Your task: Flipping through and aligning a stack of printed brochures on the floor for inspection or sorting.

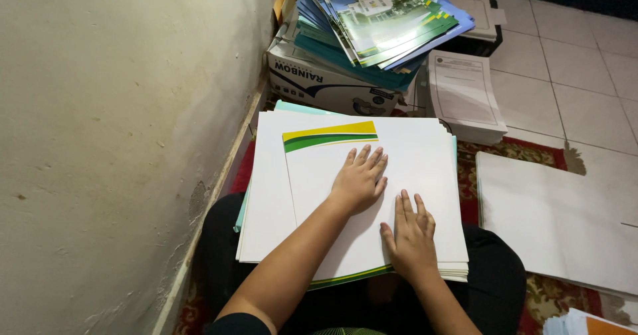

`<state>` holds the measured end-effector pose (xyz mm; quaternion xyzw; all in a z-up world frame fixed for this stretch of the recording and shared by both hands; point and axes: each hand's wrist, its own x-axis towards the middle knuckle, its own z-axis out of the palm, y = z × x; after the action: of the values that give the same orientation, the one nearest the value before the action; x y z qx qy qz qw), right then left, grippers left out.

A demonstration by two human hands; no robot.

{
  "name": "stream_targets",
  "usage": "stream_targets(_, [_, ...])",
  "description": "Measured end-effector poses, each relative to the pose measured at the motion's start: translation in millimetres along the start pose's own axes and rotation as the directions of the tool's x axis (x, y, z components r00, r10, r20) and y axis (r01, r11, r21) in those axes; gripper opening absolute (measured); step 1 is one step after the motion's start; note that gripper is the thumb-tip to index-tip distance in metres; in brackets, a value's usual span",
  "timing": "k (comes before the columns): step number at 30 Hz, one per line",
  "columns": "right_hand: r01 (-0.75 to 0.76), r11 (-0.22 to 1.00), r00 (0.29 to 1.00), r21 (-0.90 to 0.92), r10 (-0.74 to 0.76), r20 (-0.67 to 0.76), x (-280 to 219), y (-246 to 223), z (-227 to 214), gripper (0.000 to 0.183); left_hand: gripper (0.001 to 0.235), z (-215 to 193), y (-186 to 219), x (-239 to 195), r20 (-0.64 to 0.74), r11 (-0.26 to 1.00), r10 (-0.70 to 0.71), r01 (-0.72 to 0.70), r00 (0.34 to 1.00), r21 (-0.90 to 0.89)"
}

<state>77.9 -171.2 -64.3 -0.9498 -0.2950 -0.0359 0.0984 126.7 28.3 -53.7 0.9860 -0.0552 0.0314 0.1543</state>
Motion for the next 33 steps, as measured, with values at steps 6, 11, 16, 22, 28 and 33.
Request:
stream_targets(6, [-0.016, 1.000, 0.999, -0.005, 0.017, 0.050, 1.0, -2.5, -4.3, 0.073, 0.066, -4.4, 0.2, -2.5, -0.007, 1.000, 0.004, -0.005, 1.000, -0.027])
stream_targets(11, [0.107, 0.988, 0.994, -0.111, -0.110, -0.022, -1.0, 7.0, 11.9, 0.072, 0.063, 10.9, -5.3, 0.6, -0.307, 0.984, -0.093, 0.040, 0.947, -0.175])
stream_targets(16, [0.051, 0.997, 0.976, -0.065, -0.036, 0.216, 20.0, -1.7, -3.0, 0.074, 0.057, 24.5, -8.6, 4.1, -0.428, 0.991, -0.063, 0.004, 0.901, -0.137])
stream_targets(22, [0.119, 0.991, 0.977, -0.063, -0.105, 0.184, 76.6, 12.0, 20.4, 0.072, 0.056, 36.5, -14.0, 8.5, -0.518, 0.979, -0.074, -0.038, 0.852, -0.202])
stream_targets(28, [0.112, 0.992, 0.979, -0.055, -0.101, 0.174, 114.7, 23.1, 43.1, 0.075, 0.052, 18.0, -17.7, 1.6, -0.684, 0.941, -0.148, -0.110, 0.714, -0.319])
stream_targets(33, [0.250, 0.875, 0.961, 0.415, -0.173, -0.215, 111.0, 56.1, 85.3, 0.055, 0.040, -22.7, 64.3, -19.3, -0.850, 0.857, 0.298, -0.514, 0.434, 0.038])
